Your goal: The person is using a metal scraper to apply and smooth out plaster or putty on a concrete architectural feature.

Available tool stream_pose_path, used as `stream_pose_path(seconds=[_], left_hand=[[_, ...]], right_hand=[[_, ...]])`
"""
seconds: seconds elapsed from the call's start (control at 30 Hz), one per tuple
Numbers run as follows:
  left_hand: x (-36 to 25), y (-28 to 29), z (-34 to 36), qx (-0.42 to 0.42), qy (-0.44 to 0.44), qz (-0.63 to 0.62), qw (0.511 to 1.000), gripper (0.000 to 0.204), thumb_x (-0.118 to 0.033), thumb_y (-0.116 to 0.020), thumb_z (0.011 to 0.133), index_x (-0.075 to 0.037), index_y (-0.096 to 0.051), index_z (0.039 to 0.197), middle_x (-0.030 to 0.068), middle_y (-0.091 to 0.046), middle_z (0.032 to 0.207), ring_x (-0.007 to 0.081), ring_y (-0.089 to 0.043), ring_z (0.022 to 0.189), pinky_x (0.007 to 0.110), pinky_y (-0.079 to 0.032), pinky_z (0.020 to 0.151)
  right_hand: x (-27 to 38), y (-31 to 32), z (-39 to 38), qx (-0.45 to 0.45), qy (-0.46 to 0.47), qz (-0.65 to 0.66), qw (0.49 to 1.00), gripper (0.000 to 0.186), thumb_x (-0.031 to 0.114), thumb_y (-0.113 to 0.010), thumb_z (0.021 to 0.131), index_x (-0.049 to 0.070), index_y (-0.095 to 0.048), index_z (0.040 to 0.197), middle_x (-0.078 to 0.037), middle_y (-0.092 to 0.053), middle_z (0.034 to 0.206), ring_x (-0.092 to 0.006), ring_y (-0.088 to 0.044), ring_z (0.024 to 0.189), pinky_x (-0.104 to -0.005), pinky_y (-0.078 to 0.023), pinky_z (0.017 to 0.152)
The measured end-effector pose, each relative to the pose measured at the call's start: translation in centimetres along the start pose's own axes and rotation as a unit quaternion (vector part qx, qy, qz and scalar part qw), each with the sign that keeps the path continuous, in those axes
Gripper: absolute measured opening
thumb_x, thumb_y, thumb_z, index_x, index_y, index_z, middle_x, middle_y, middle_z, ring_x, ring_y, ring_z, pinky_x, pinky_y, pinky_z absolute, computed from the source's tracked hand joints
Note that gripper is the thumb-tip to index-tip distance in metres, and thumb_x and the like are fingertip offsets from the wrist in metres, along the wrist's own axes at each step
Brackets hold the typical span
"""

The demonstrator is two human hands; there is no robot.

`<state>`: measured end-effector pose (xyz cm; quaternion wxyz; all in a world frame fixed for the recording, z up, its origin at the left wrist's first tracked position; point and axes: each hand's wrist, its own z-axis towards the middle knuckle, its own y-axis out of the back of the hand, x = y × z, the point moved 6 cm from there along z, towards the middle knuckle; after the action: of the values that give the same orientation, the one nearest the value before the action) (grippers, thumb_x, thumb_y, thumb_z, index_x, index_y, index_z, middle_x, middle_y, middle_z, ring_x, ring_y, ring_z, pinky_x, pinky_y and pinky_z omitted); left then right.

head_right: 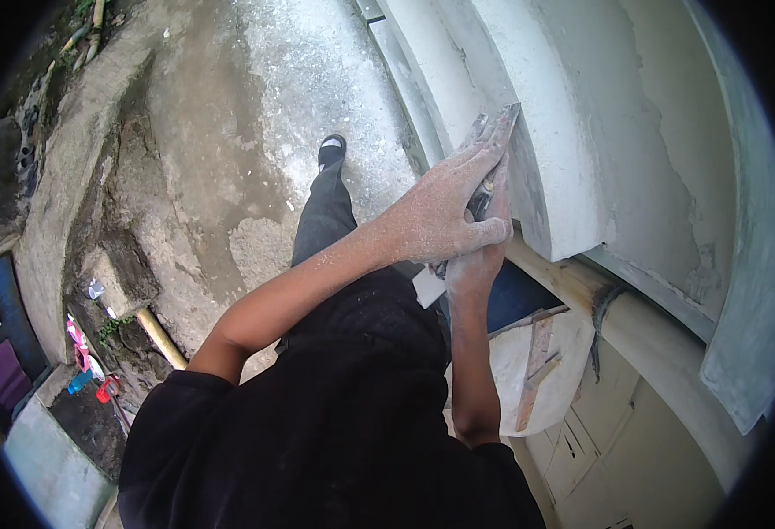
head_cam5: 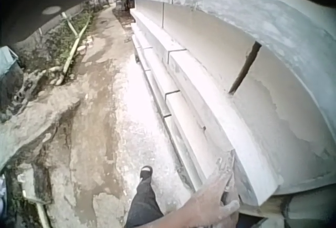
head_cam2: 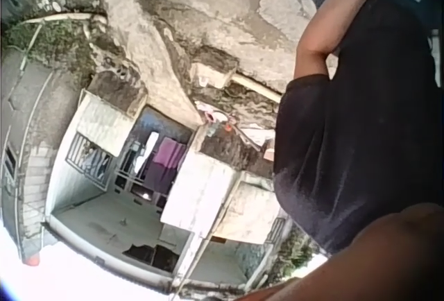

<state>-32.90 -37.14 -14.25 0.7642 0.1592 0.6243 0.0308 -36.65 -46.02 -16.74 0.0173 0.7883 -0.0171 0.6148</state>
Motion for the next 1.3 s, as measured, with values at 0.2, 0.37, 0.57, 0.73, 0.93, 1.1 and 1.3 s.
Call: stream_pose_path(seconds=[0.2, 0.37, 0.57, 0.73, 0.93, 1.1, 1.3], left_hand=[[-0.1, -2.1, -1.2, 0.022, 0.012, -0.068, 0.997, 0.1, -0.034, -0.068, 0.079, 0.007, -0.009, 0.149, 0.0289, -0.011, 0.155, 0.0401, -0.014, 0.145, 0.042, -0.019, 0.118], [-0.2, -3.9, -1.8, 0.038, 0.019, -0.077, 0.996, 0.101, -0.035, -0.068, 0.079, 0.009, -0.008, 0.148, 0.0293, -0.005, 0.156, 0.0403, -0.01, 0.145, 0.041, -0.018, 0.118], [0.4, -1.6, 1.2, 0.028, 0.042, -0.08, 0.996, 0.1, -0.025, -0.066, 0.071, 0.015, -0.011, 0.144, 0.0362, -0.011, 0.151, 0.0462, -0.019, 0.141, 0.041, -0.022, 0.116], [0.4, -1.2, 0.0, 0.037, 0.042, -0.082, 0.995, 0.102, -0.026, -0.066, 0.069, 0.013, -0.011, 0.145, 0.0343, -0.015, 0.151, 0.0441, -0.019, 0.142, 0.042, -0.021, 0.117], [1.3, -1.3, 1.0, 0.02, 0.022, -0.094, 0.995, 0.109, -0.029, -0.068, 0.066, 0.011, -0.009, 0.147, 0.0336, -0.019, 0.151, 0.0448, -0.024, 0.14, 0.043, -0.024, 0.115], [1.1, -1.1, 0.8, 0.033, 0.033, -0.066, 0.997, 0.109, -0.023, -0.067, 0.066, 0.014, -0.003, 0.146, 0.0335, -0.008, 0.153, 0.042, -0.016, 0.144, 0.039, -0.019, 0.118], [1.2, -1.1, 1.2, 0.016, 0.026, -0.071, 0.997, 0.107, -0.024, -0.067, 0.067, 0.015, -0.005, 0.145, 0.0345, -0.011, 0.152, 0.042, -0.018, 0.143, 0.039, -0.02, 0.118]], right_hand=[[2.3, 1.4, -1.4, -0.001, -0.014, -0.033, 0.999, 0.056, 0.019, -0.045, 0.095, -0.004, -0.032, 0.145, -0.017, -0.043, 0.14, -0.0225, -0.043, 0.127, -0.0333, -0.034, 0.104], [3.4, 2.0, -2.1, -0.002, -0.036, -0.059, 0.998, 0.056, 0.017, -0.046, 0.094, -0.004, -0.033, 0.144, -0.017, -0.046, 0.136, -0.0223, -0.045, 0.123, -0.0333, -0.036, 0.103], [3.7, 1.6, 1.8, -0.004, -0.068, -0.089, 0.994, 0.055, 0.015, -0.047, 0.093, -0.005, -0.035, 0.143, -0.018, -0.05, 0.132, -0.0221, -0.048, 0.12, -0.0334, -0.038, 0.101], [4.9, 0.0, -0.4, 0.02, -0.088, -0.115, 0.989, 0.055, 0.013, -0.049, 0.092, -0.005, -0.037, 0.142, -0.018, -0.052, 0.129, -0.0219, -0.05, 0.116, -0.0334, -0.039, 0.099], [5.9, -0.6, 0.3, 0.025, -0.11, -0.145, 0.983, 0.054, 0.011, -0.05, 0.091, -0.006, -0.038, 0.14, -0.018, -0.056, 0.124, -0.0217, -0.053, 0.113, -0.0334, -0.041, 0.097], [6.3, -1.6, 0.1, 0.017, -0.131, -0.167, 0.977, 0.053, 0.01, -0.051, 0.09, -0.007, -0.04, 0.139, -0.019, -0.059, 0.121, -0.0215, -0.056, 0.109, -0.0334, -0.042, 0.095], [7.8, -4.2, 0.4, 0.02, -0.129, -0.177, 0.976, 0.054, 0.013, -0.047, 0.092, -0.008, -0.038, 0.14, -0.018, -0.051, 0.134, -0.0207, -0.05, 0.121, -0.0317, -0.039, 0.101]])
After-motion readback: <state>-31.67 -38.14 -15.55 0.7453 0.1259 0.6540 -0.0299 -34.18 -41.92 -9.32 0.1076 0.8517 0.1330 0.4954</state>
